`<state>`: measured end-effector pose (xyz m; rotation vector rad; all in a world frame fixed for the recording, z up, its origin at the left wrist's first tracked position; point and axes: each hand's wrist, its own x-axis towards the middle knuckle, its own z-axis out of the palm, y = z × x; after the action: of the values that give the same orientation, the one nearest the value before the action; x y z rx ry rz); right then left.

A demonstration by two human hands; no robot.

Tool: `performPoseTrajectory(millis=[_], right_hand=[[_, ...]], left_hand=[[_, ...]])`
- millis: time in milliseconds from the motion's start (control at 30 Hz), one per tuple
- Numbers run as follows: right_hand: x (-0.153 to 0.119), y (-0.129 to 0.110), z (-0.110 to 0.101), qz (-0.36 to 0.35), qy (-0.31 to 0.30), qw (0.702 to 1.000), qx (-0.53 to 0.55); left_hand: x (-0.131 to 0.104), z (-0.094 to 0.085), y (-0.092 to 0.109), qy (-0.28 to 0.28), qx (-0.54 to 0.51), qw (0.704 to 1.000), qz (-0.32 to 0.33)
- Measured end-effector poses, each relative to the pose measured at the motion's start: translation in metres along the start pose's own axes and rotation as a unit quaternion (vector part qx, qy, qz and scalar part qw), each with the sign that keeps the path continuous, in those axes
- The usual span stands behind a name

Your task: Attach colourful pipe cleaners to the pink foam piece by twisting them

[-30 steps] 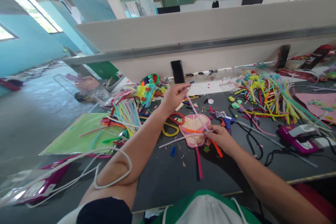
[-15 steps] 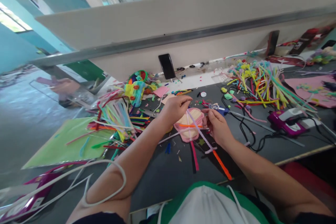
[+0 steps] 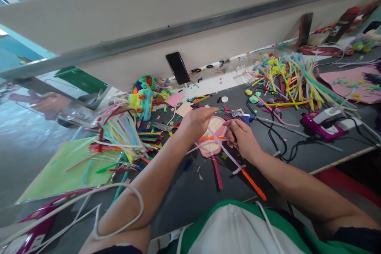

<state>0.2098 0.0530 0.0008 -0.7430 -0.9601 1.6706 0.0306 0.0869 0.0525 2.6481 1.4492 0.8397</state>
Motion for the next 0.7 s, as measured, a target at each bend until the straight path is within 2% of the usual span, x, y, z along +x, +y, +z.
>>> performPoseTrajectory(millis=[700], right_hand=[[0.0031, 0.0075, -0.0056, -0.013, 0.017, 1.000, -0.014]], left_hand=[[-0.0003, -0.0005, 0.0032, 0.003, 0.013, 1.000, 0.026]])
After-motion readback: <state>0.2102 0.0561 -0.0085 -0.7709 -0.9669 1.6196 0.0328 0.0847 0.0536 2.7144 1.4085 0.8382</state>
